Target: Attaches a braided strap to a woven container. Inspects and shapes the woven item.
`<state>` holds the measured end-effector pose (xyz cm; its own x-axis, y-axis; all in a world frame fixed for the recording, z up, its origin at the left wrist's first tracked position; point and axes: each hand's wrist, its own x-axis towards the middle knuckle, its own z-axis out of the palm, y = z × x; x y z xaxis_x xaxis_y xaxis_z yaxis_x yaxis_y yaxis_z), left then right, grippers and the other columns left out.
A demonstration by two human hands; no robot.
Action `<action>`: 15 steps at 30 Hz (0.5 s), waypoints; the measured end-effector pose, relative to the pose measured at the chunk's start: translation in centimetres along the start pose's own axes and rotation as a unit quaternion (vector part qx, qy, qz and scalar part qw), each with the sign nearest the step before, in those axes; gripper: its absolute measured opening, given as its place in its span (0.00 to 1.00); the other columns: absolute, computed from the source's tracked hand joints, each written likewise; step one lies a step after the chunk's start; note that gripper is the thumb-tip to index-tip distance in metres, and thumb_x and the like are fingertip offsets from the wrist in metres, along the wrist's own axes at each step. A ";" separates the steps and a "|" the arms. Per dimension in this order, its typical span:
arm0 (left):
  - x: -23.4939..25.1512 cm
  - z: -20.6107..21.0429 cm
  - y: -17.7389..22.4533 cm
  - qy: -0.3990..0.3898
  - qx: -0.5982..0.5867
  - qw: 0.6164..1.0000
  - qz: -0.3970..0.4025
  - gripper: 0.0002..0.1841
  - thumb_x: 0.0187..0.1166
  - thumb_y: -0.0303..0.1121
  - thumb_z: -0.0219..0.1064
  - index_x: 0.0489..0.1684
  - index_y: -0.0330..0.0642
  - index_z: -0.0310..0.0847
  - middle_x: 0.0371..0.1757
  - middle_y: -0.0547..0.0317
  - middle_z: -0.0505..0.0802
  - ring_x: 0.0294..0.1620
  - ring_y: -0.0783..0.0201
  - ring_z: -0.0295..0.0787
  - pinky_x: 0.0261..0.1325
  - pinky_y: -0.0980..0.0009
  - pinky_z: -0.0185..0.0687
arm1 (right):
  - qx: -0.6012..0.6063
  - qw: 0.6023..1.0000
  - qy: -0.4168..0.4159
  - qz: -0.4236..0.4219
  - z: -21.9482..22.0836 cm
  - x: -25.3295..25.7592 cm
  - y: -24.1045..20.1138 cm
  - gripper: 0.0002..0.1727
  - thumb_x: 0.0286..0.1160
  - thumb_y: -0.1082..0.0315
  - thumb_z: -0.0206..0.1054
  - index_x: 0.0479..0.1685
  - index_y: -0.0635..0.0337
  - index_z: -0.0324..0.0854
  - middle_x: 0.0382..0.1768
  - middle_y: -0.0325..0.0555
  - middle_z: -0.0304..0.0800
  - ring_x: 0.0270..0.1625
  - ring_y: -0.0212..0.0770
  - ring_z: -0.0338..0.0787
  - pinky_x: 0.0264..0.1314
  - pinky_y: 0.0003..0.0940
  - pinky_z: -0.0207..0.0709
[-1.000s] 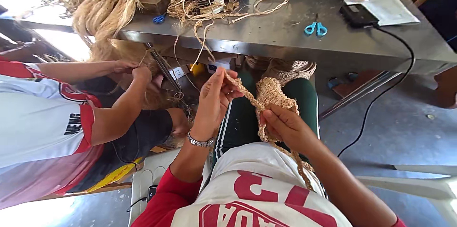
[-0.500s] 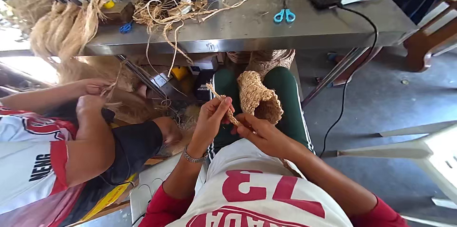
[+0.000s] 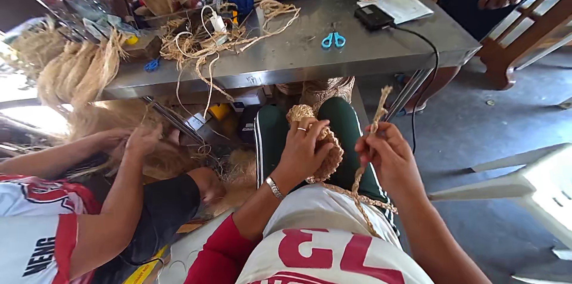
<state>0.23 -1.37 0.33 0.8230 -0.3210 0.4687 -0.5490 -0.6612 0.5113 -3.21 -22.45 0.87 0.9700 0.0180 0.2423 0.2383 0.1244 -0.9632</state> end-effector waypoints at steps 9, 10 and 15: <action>0.2 -0.7 -0.7 0.065 0.062 0.996 0.026 0.13 0.83 0.38 0.66 0.59 0.48 0.92 0.58 0.54 0.92 0.64 0.54 0.85 0.70 0.61 0.79 | -0.293 0.952 -0.045 -0.077 1.4 1.9 2.7 0.29 0.73 0.52 0.75 0.64 0.67 0.80 0.56 0.56 0.87 0.40 0.38 0.83 0.41 0.36 0.78; 0.1 -1.0 -0.8 0.084 0.055 0.994 0.030 0.13 0.83 0.37 0.66 0.58 0.48 0.93 0.58 0.55 0.93 0.63 0.56 0.86 0.70 0.62 0.79 | -0.296 0.948 -0.053 -0.106 2.0 2.2 2.9 0.29 0.72 0.51 0.76 0.62 0.66 0.82 0.56 0.56 0.88 0.44 0.40 0.85 0.45 0.36 0.81; 0.0 -3.0 -1.4 0.151 0.009 0.988 0.028 0.12 0.83 0.37 0.67 0.52 0.43 0.93 0.55 0.56 0.94 0.58 0.63 0.90 0.64 0.65 0.84 | -0.296 0.935 -0.053 -0.189 4.4 3.3 2.3 0.19 0.76 0.60 0.72 0.58 0.64 0.87 0.53 0.52 0.90 0.51 0.38 0.91 0.54 0.32 0.87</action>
<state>0.58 1.63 1.80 0.7089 -0.1416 0.6910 -0.5871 -0.6613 0.4668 0.36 -17.75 -0.06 0.8083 0.1861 0.5586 0.5785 -0.4281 -0.6944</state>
